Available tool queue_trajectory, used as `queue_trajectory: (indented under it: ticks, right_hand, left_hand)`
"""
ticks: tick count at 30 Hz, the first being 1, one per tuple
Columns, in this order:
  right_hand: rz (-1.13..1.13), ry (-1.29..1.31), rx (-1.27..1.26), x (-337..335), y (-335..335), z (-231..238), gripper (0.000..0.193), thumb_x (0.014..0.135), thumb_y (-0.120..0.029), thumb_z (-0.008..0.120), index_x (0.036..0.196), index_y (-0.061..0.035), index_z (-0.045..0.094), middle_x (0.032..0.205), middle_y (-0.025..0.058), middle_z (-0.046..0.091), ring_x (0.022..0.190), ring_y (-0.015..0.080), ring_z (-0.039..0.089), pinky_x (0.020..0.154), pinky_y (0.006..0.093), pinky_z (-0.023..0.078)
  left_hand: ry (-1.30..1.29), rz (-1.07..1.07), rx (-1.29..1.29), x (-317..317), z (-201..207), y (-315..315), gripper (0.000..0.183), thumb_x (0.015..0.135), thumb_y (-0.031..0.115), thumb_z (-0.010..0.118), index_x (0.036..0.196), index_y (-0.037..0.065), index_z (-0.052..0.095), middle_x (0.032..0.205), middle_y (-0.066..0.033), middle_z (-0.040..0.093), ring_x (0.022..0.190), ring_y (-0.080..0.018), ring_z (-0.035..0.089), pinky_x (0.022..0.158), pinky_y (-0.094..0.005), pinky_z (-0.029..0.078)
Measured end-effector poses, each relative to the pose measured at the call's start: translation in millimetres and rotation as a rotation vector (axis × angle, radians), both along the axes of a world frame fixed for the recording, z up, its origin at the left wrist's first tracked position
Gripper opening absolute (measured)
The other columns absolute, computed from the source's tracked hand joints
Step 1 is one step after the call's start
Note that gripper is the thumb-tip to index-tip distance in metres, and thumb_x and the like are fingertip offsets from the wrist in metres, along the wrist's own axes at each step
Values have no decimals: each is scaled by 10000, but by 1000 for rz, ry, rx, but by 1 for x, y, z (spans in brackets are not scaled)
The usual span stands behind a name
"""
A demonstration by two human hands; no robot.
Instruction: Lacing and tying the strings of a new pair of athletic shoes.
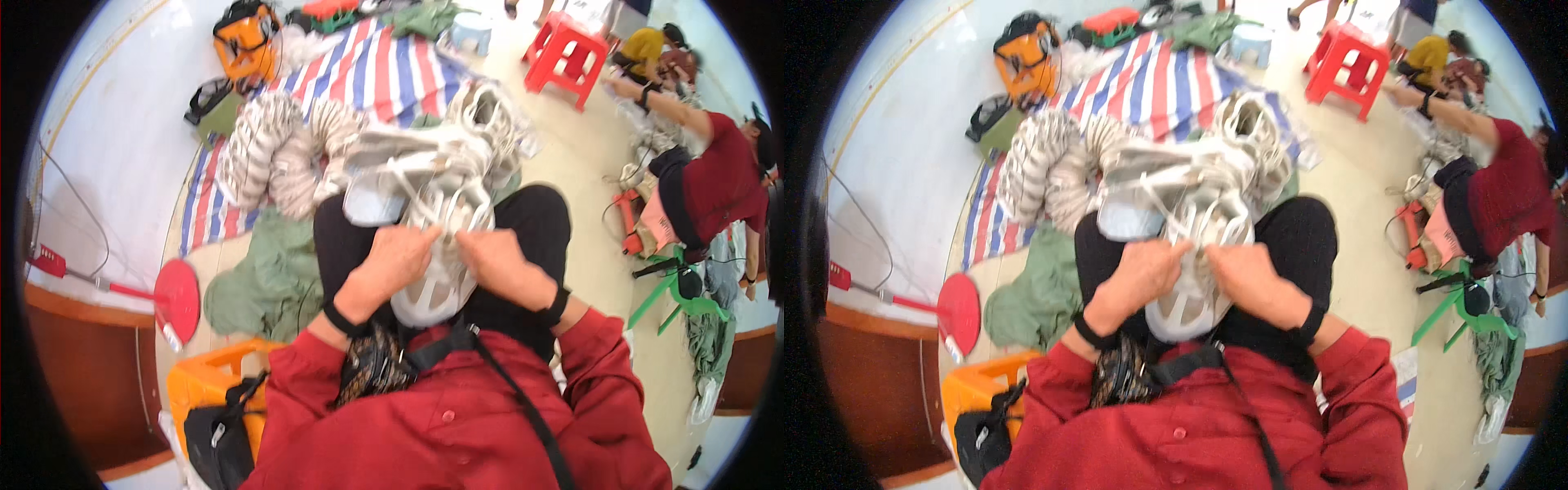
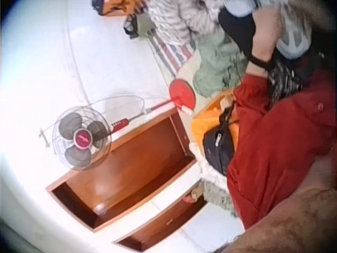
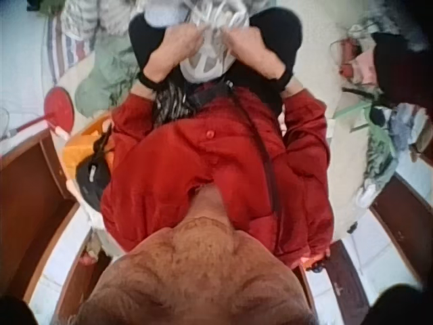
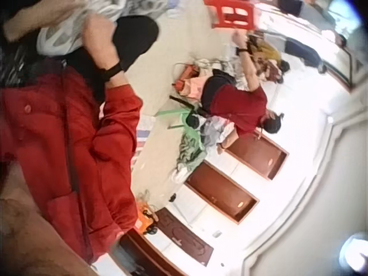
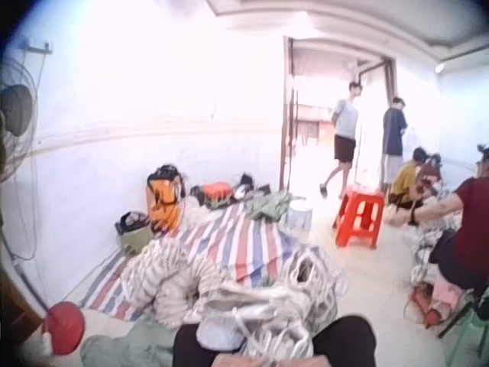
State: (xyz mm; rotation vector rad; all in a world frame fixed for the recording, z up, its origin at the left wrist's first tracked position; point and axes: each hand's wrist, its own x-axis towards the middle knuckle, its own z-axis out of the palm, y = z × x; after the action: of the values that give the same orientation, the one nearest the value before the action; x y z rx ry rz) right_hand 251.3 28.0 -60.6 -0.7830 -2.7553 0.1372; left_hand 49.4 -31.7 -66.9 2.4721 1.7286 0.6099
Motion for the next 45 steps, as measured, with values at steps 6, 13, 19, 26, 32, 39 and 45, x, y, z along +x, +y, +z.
queue_trajectory:
  ticks: [6, 13, 19, 26, 32, 39, 45]
  right_hand:
    - [-76, 273, -345, -6, 0, -27, 126, 825, -184, 570, 814, -59, 570, 685, 191, 597, 687, 398, 616, 602, 498, 484]
    - [112, 230, -704, 18, -22, -4, 286, 907, -281, 553, 845, -4, 583, 693, 198, 583, 638, 303, 598, 614, 415, 469]
    - [-182, 125, -480, 118, -57, 58, 318, 914, -330, 582, 762, -52, 557, 616, 173, 553, 607, 377, 579, 543, 448, 447]
    - [-513, 334, -789, 213, -109, 93, 306, 921, -255, 610, 731, -19, 564, 541, 35, 479, 499, 102, 453, 486, 282, 370]
    - [-747, 691, -700, 247, -126, 141, 329, 896, -159, 588, 595, -40, 529, 519, -12, 499, 474, 56, 470, 440, 252, 359]
    - [-725, 38, 52, 255, -54, 53, 106, 854, -128, 640, 901, -38, 609, 617, 97, 572, 568, 210, 582, 525, 322, 447]
    - [-428, 339, -336, 134, -31, 61, 239, 848, -82, 652, 1082, -64, 607, 758, 117, 633, 641, 241, 623, 597, 325, 493]
  left_hand:
    - [-15, -15, -9, 2, -19, -8, 290, 757, 113, 580, 1045, 81, 560, 687, -141, 633, 643, -338, 638, 563, -472, 480]
    - [77, 33, -44, 9, 1, -10, 159, 790, 157, 559, 919, 66, 543, 664, -150, 639, 629, -336, 648, 546, -458, 492]
    - [39, 26, -59, 7, -1, -2, 191, 787, 174, 549, 934, 53, 548, 682, -162, 646, 645, -344, 650, 567, -466, 498]
    - [-66, -35, -173, 5, -7, -6, 234, 777, 221, 556, 967, 85, 550, 673, -174, 634, 667, -362, 646, 613, -497, 495]
    - [-65, 34, -219, 2, -27, 4, 288, 775, 235, 571, 1028, 100, 571, 699, -176, 627, 690, -399, 622, 645, -518, 486]
    - [-495, -125, -317, -2, -16, 26, 157, 786, 113, 579, 924, 46, 546, 540, -60, 494, 455, -143, 488, 450, -303, 394]
    - [-798, -34, -677, -4, -15, 18, 53, 842, 84, 571, 870, 46, 547, 573, 19, 511, 457, -68, 470, 416, -241, 367]
